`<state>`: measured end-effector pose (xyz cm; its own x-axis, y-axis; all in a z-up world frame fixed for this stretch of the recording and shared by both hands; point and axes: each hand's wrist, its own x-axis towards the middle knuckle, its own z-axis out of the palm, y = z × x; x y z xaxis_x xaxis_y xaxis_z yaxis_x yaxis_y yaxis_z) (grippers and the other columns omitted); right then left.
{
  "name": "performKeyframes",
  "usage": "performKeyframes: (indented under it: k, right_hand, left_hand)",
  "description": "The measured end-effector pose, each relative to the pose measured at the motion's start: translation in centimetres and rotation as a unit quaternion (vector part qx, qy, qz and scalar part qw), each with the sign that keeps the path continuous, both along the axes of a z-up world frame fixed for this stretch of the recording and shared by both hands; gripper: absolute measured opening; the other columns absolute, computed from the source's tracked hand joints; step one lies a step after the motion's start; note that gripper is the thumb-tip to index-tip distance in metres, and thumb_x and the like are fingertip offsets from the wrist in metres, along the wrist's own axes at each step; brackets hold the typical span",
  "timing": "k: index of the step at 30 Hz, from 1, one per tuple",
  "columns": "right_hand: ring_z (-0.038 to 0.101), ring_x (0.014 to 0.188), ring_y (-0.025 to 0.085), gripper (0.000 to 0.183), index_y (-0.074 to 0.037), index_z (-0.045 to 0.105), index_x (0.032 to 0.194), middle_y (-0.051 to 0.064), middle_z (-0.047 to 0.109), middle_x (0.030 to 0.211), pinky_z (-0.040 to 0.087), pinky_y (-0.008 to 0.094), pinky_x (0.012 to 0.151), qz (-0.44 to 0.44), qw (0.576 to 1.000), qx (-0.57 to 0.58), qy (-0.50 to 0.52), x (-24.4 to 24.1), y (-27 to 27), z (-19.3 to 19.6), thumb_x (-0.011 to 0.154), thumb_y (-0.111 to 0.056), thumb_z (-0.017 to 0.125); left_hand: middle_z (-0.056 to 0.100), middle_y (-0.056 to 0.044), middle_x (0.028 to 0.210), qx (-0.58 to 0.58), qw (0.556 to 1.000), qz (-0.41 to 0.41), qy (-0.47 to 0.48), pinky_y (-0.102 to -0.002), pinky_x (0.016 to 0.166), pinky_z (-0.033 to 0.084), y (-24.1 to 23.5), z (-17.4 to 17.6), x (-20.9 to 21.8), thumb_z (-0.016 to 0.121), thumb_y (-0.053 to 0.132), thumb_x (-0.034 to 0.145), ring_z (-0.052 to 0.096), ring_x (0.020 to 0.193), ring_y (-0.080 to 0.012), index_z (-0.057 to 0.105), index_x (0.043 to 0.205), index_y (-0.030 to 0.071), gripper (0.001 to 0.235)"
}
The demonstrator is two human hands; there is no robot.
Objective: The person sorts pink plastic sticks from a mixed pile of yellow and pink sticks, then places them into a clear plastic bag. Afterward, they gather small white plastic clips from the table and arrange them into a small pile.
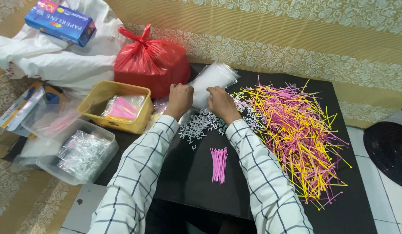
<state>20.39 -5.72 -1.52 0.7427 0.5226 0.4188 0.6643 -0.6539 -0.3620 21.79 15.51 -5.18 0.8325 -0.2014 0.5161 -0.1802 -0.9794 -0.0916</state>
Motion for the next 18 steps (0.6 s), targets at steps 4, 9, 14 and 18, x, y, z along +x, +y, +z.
performKeyframes:
  k: [4, 9, 14, 18]
  right_hand:
    - [0.07, 0.098, 0.047, 0.054, -0.002, 0.053, 0.144, 0.025, 0.067, 0.103, 0.059, 0.054, 0.079, 0.008, 0.999, 0.042, 0.005, -1.4, 0.8, 1.3, 0.093, -0.011, 0.066]
    - [0.074, 0.087, 0.038, 0.022, -0.009, 0.073, 0.116, 0.014, 0.069, 0.091, 0.06, 0.04, 0.07, 0.008, 0.997, 0.077, -0.008, -0.4, 1.1, 0.7, 0.104, -0.019, 0.057]
    - [0.073, 0.085, 0.033, 0.018, -0.007, 0.075, 0.112, 0.014, 0.07, 0.092, 0.059, 0.034, 0.066, 0.032, 0.983, 0.18, -0.02, -2.7, -0.3, 2.4, 0.102, -0.014, 0.062]
    - [0.073, 0.085, 0.034, 0.02, -0.003, 0.074, 0.114, 0.018, 0.07, 0.094, 0.059, 0.033, 0.062, 0.047, 0.974, 0.223, -0.003, -6.8, -2.4, 4.2, 0.098, -0.009, 0.063]
  left_hand:
    - [0.071, -0.002, 0.068, -0.036, 0.998, -0.038, -0.022, -0.042, 0.088, 0.047, -0.5, 2.7, -2.0, 0.08, 0.018, 0.079, 0.069, 0.074, -0.0231, 0.078, 0.079, 0.016, 0.003]
    - [0.069, -0.001, 0.064, -0.073, 0.993, -0.094, -0.024, -0.038, 0.083, 0.048, -1.7, 5.4, -4.8, 0.068, 0.013, 0.087, 0.07, 0.071, -0.022, 0.075, 0.074, 0.016, 0.015]
    - [0.075, -0.008, 0.084, -0.168, 0.978, -0.119, 0.018, -0.041, 0.081, 0.052, -1.8, 6.7, -8.9, 0.072, 0.009, 0.086, 0.073, 0.082, -0.0277, 0.078, 0.098, 0.011, 0.014]
    - [0.074, -0.011, 0.079, -0.255, 0.953, -0.163, 0.013, -0.042, 0.071, 0.056, -3.3, 8.9, -13.6, 0.072, 0.007, 0.086, 0.074, 0.077, -0.0319, 0.078, 0.095, 0.008, 0.011]
